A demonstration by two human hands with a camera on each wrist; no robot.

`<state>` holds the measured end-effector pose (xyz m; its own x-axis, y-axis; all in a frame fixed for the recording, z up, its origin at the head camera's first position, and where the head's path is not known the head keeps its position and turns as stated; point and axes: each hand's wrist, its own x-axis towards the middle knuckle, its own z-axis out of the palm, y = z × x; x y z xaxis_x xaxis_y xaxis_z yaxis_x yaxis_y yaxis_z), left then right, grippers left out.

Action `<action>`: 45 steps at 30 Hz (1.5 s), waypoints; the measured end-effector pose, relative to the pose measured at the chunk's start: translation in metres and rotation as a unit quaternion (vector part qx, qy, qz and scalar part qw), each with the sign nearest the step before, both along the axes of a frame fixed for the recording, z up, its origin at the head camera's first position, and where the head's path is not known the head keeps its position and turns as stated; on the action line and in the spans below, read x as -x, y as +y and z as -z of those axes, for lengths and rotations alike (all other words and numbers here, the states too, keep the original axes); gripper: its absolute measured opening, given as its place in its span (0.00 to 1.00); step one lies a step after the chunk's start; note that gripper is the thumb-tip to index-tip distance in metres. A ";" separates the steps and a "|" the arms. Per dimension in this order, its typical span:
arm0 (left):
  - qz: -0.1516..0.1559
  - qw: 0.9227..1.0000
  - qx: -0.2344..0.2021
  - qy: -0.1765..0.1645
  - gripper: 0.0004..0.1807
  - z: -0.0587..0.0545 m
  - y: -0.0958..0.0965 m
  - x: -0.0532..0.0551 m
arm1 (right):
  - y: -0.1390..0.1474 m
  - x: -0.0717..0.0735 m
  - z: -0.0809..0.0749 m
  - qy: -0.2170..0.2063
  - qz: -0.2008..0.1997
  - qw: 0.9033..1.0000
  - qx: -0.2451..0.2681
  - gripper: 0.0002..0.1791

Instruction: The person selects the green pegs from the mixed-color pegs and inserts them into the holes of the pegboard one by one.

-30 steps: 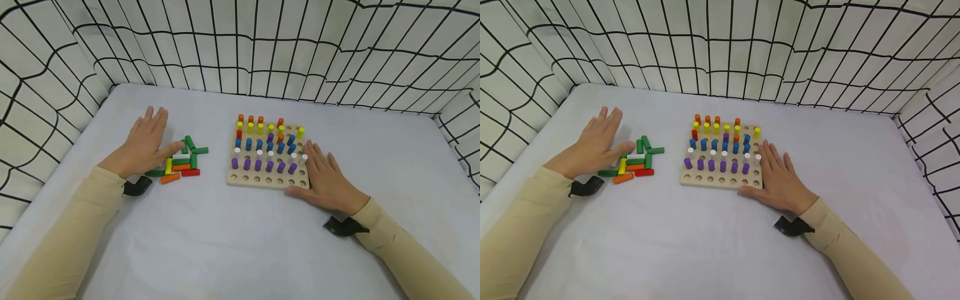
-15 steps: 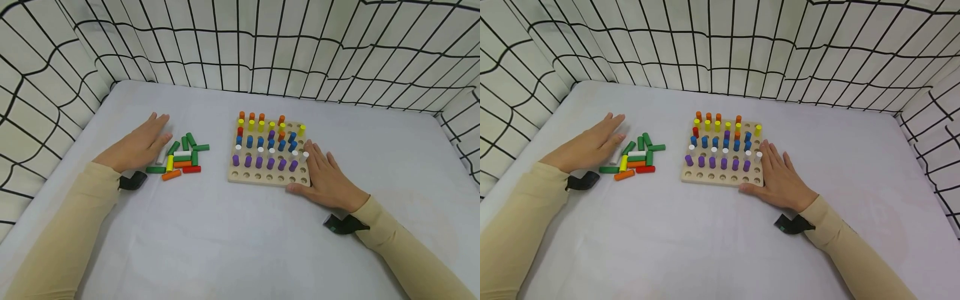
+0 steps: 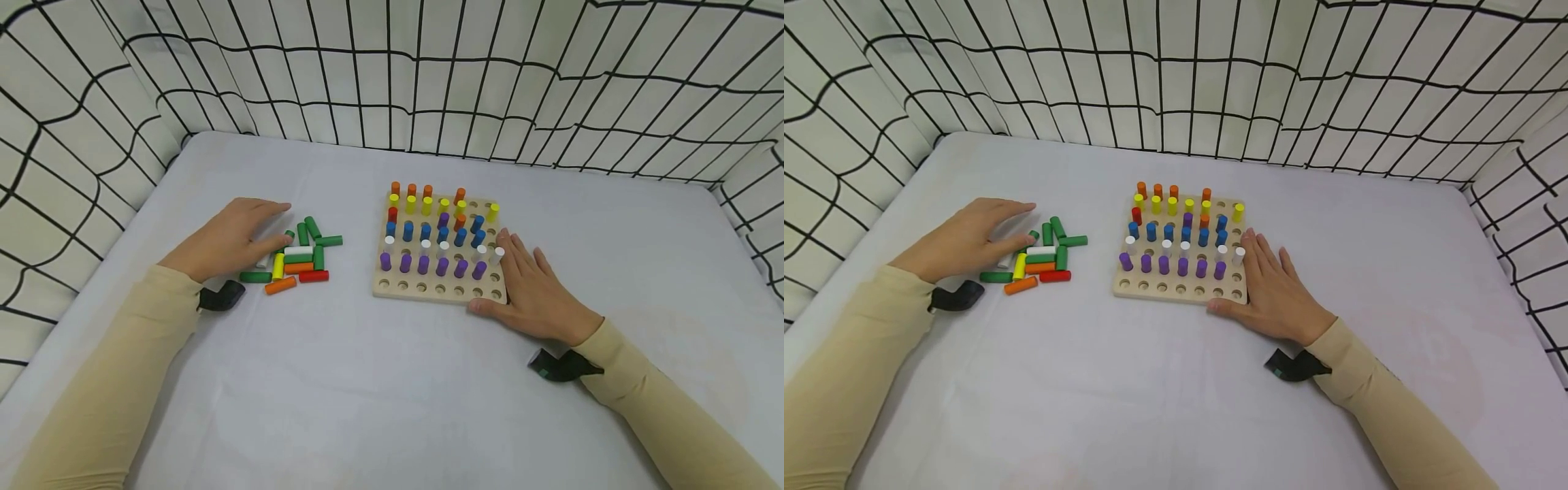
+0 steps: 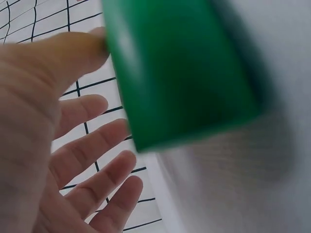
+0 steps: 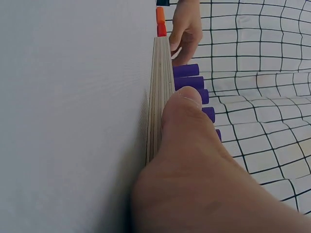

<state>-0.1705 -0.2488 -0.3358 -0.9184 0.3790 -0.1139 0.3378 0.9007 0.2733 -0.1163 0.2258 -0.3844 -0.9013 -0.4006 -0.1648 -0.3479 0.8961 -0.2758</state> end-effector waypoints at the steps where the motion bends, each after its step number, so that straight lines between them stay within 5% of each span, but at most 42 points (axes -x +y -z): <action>1: 0.000 1.000 -0.003 0.005 0.36 0.000 0.001 0.000 | 0.000 0.000 0.000 0.000 0.001 1.000 0.000 0.68; 5: 0.004 1.000 -0.021 0.017 0.31 0.000 0.003 -0.001 | 0.000 0.000 -0.001 -0.002 0.003 1.000 0.000 0.68; 23: -0.032 0.999 -0.033 -0.030 0.28 0.001 0.013 -0.002 | 0.000 -0.001 0.000 0.001 0.004 1.000 0.003 0.68; 45: -0.038 0.998 -0.046 -0.008 0.24 0.001 0.016 -0.003 | -0.002 -0.002 -0.002 0.009 0.000 1.000 0.000 0.67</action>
<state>-0.1679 -0.2329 -0.3373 -0.9432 0.3180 -0.0962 0.2648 0.8944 0.3604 -0.1147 0.2243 -0.3822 -0.9040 -0.4011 -0.1479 -0.3534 0.8958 -0.2694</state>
